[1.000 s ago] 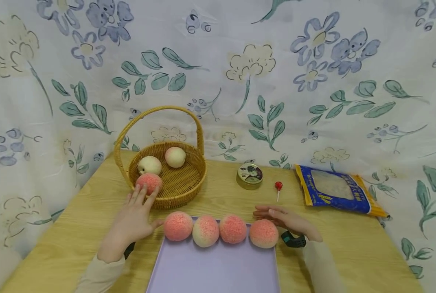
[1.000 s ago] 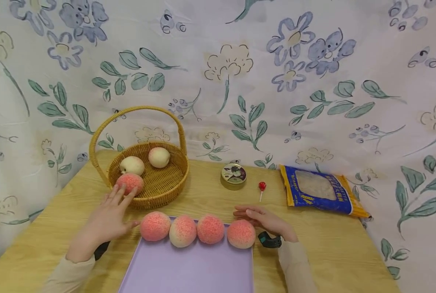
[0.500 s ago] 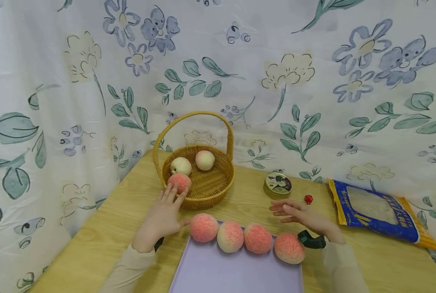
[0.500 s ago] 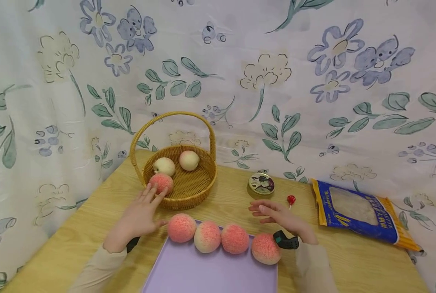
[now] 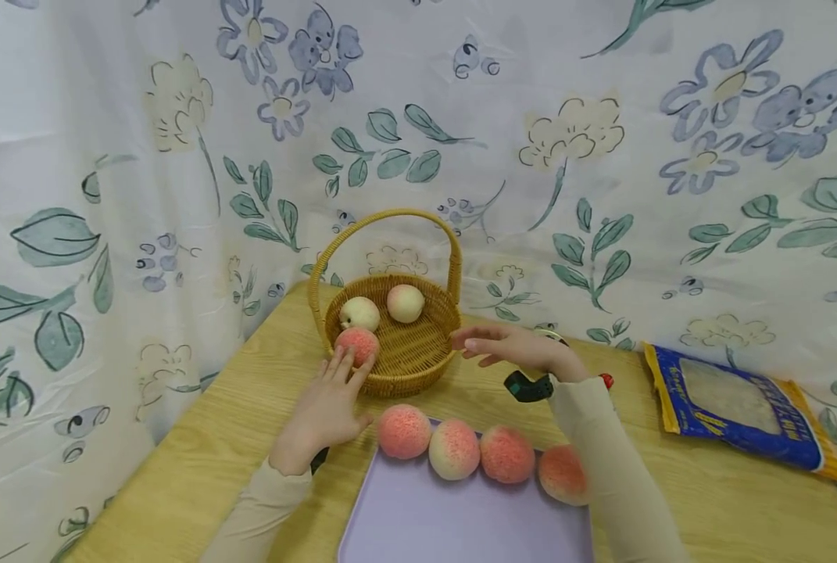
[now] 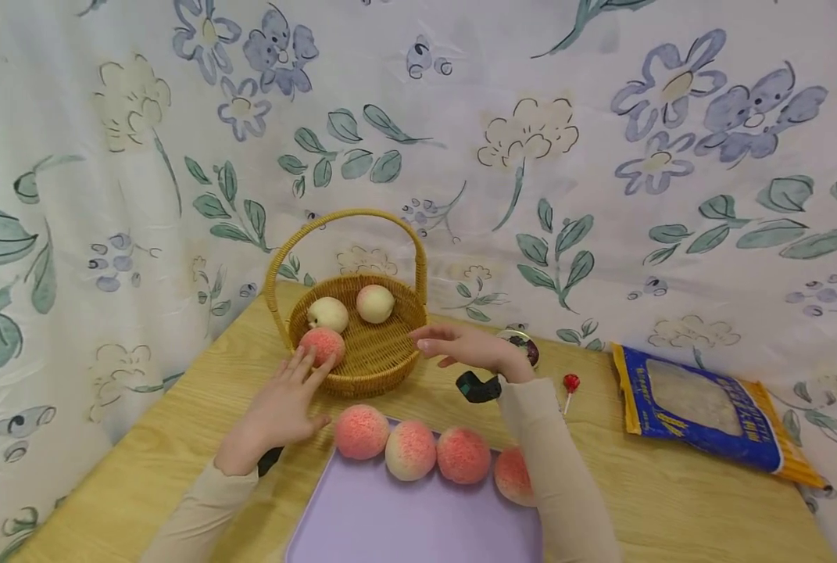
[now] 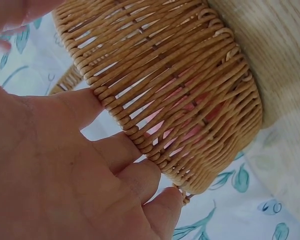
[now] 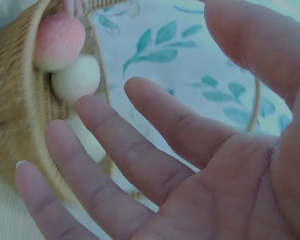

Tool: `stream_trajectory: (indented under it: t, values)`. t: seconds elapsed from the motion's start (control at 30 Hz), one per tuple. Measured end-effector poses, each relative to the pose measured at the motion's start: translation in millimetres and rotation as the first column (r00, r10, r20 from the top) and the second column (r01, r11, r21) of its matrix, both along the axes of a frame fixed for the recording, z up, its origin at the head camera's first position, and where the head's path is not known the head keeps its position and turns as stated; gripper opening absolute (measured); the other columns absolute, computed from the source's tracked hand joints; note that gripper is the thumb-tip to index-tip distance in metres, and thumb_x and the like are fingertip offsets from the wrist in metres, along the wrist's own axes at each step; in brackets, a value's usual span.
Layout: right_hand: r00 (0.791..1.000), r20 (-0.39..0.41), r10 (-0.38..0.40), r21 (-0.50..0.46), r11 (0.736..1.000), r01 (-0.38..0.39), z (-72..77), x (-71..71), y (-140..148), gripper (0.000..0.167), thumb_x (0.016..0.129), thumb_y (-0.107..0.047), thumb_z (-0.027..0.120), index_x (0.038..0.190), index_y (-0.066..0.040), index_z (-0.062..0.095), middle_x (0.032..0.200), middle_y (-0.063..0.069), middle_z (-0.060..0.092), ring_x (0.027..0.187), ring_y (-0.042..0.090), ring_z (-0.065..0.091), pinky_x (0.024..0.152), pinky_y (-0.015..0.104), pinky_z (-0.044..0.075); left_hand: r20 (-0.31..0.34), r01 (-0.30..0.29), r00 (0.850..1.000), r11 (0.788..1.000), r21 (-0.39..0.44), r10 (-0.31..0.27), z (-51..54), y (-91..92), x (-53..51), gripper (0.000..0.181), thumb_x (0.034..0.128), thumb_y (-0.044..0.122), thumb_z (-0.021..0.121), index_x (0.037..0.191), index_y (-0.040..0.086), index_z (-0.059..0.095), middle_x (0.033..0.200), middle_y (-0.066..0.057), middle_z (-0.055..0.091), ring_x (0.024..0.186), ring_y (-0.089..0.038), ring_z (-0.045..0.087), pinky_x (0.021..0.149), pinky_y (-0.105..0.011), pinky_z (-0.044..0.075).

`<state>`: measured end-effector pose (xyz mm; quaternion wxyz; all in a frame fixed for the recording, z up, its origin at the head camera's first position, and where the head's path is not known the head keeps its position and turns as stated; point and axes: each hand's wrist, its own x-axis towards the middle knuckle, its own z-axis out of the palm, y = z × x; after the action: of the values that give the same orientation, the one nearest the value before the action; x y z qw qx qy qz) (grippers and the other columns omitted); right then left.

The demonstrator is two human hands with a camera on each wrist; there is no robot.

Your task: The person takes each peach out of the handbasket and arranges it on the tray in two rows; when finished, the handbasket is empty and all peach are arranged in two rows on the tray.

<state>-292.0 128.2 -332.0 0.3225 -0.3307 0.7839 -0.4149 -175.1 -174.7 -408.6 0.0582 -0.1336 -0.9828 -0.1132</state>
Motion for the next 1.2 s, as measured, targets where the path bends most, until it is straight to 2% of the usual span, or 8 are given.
stream_trajectory:
  t: [0.13,0.3,0.47,0.67,0.9,1.2]
  values:
    - [0.999,0.032,0.013,0.039,0.999,-0.015,6.7,-9.5,-32,0.048,0.103,-0.031,0.043,0.146,-0.009,0.041,0.149,0.018,0.042,0.133,0.037,0.046,0.108,0.049,0.043,0.017,-0.002,1.000,1.000,0.013,0.002,-2.2,-0.2,-0.2,0.090,0.0783,0.033,0.075,0.151,0.005,0.031,0.153,-0.033,0.026,0.146,-0.048,0.018,0.119,-0.058,0.020]
    - [0.999,0.039,-0.012,0.117,0.993,0.007,5.4,-23.6,-68,0.052,0.103,-0.036,0.044,0.148,-0.011,0.038,0.149,0.015,0.044,0.133,0.033,0.048,0.107,0.048,0.045,0.031,-0.019,0.999,1.000,0.011,0.019,-3.6,0.3,-0.2,0.089,0.0783,0.034,0.075,0.151,0.007,0.032,0.154,-0.031,0.025,0.147,-0.046,0.017,0.120,-0.056,0.019]
    - [0.994,0.108,-0.024,0.117,0.993,0.011,-3.1,-34.8,-98,0.059,0.104,-0.034,0.042,0.152,-0.004,0.027,0.153,0.018,0.037,0.136,0.035,0.045,0.107,0.049,0.044,0.048,-0.038,0.998,0.999,0.012,0.037,-5.1,3.2,1.3,0.085,0.0787,0.027,0.072,0.151,0.009,0.033,0.155,-0.030,0.026,0.147,-0.045,0.017,0.120,-0.055,0.019]
    - [0.980,0.194,-0.044,0.081,0.996,0.029,-8.9,-42.5,-129,0.063,0.104,-0.031,0.040,0.154,-0.002,0.015,0.159,0.020,0.025,0.141,0.039,0.036,0.111,0.055,0.037,0.023,-0.053,0.998,0.999,0.008,0.053,-6.4,3.6,-0.2,0.082,0.0744,0.015,0.066,0.151,0.011,0.035,0.155,-0.028,0.028,0.148,-0.043,0.018,0.120,-0.054,0.020]
    - [0.948,0.301,-0.106,0.042,0.994,0.097,-20.5,-47.5,-143,0.063,0.105,-0.030,0.038,0.155,-0.003,0.012,0.160,0.020,0.022,0.145,0.040,0.028,0.114,0.058,0.031,0.063,-0.028,0.998,1.000,-0.002,0.028,-3.7,2.9,-3.0,0.084,0.0743,0.016,0.064,0.152,0.012,0.033,0.157,-0.027,0.022,0.149,-0.042,0.014,0.122,-0.053,0.017]
    - [0.956,0.270,-0.111,0.024,0.994,0.109,-32.5,-47.3,-159,0.061,0.105,-0.032,0.038,0.154,-0.003,0.017,0.158,0.019,0.026,0.143,0.039,0.032,0.112,0.054,0.036,0.082,-0.041,0.996,0.999,-0.023,0.043,-6.2,-2.4,-5.8,0.089,0.0749,0.017,0.066,0.155,0.015,0.025,0.160,-0.025,0.015,0.151,-0.038,0.008,0.123,-0.051,0.013]
